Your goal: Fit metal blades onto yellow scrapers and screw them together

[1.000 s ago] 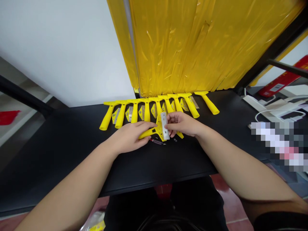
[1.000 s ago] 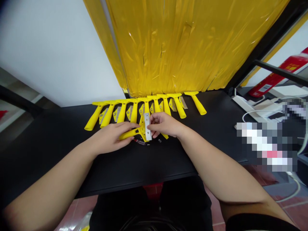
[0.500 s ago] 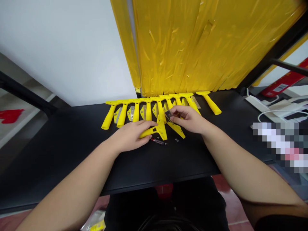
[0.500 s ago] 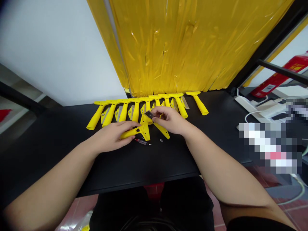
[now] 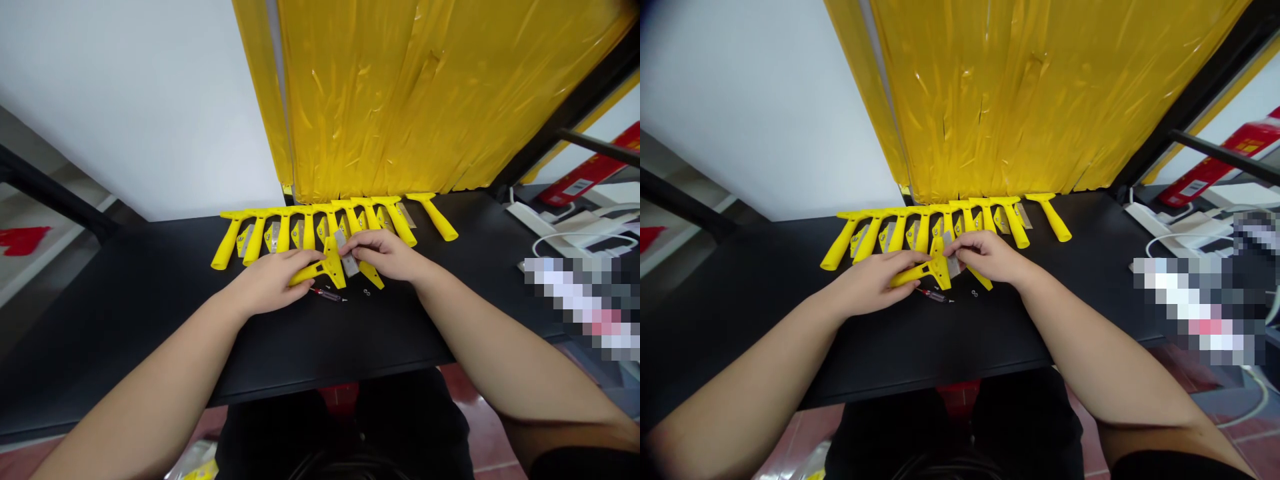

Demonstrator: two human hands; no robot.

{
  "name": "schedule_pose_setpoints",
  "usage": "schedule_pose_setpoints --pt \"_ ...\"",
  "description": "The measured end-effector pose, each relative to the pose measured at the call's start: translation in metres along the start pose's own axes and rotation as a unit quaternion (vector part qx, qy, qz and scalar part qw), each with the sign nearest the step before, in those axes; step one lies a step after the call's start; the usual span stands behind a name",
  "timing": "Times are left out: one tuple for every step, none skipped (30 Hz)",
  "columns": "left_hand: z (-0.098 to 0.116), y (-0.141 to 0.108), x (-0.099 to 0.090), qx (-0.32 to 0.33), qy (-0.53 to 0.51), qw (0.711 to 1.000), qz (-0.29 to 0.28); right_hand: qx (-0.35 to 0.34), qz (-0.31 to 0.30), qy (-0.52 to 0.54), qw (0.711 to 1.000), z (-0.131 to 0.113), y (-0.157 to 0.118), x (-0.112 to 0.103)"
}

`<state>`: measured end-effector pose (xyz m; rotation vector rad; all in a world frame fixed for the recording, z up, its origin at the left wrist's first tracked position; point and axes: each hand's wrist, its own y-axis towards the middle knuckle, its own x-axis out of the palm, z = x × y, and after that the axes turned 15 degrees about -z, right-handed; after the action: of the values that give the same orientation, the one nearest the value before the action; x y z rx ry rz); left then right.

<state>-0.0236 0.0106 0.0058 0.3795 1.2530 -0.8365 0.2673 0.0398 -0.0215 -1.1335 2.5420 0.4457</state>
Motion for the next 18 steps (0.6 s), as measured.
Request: schedule_pose_setpoints --pt "0.000 0.000 0.000 -0.002 0.001 1.000 0.001 0.019 -0.007 0.031 0.999 0.002 0.001 0.002" --pt "0.000 0.000 0.000 -0.003 0.002 1.000 0.003 0.034 -0.014 0.060 0.998 0.003 0.002 0.003" --pt "0.000 0.000 0.000 -0.003 0.003 1.000 0.006 0.045 -0.020 0.085 0.995 0.004 0.003 0.005" --pt "0.000 0.001 0.000 -0.004 0.004 1.000 0.008 0.050 -0.023 0.106 0.993 0.005 0.004 0.007" --pt "0.001 0.001 0.001 -0.006 0.004 1.000 0.010 0.052 -0.022 0.124 0.991 0.006 0.005 0.009" --pt "0.001 0.001 0.001 -0.008 0.004 1.000 0.011 0.049 -0.017 0.141 0.989 0.007 0.005 0.010" --pt "0.001 0.001 0.001 -0.011 0.003 1.000 0.009 0.046 -0.011 0.158 0.986 0.007 0.006 0.012" --pt "0.001 0.001 0.001 -0.015 0.002 1.000 0.008 0.042 -0.005 0.173 0.984 0.008 0.007 0.012" --pt "0.001 0.001 0.001 -0.019 0.001 1.000 0.006 0.038 0.004 0.186 0.982 0.008 0.007 0.013" --pt "0.001 0.001 0.001 -0.023 0.000 1.000 0.004 0.036 0.015 0.195 0.980 0.007 0.007 0.013" --pt "0.001 0.001 0.001 -0.025 -0.001 1.000 0.003 0.035 0.026 0.199 0.979 0.007 0.007 0.013" --pt "0.000 0.001 0.001 -0.027 -0.002 1.000 0.001 0.035 0.038 0.198 0.979 0.007 0.007 0.013" --pt "0.000 0.001 0.001 -0.029 -0.003 1.000 0.000 0.036 0.051 0.194 0.979 0.006 0.007 0.012" --pt "0.000 0.001 0.001 -0.031 -0.003 1.000 -0.001 0.037 0.062 0.189 0.979 0.005 0.006 0.011" --pt "0.000 0.001 0.001 -0.034 -0.003 0.999 -0.003 0.040 0.067 0.185 0.980 0.004 0.006 0.011" --pt "0.000 0.001 0.001 -0.037 -0.003 0.999 -0.004 0.042 0.070 0.182 0.980 0.002 0.005 0.010" --pt "0.000 0.002 0.001 -0.038 -0.003 0.999 -0.007 0.044 0.071 0.181 0.980 0.001 0.005 0.010" --pt "0.000 0.002 0.001 -0.038 -0.003 0.999 -0.009 0.046 0.072 0.183 0.979 -0.001 0.004 0.009"
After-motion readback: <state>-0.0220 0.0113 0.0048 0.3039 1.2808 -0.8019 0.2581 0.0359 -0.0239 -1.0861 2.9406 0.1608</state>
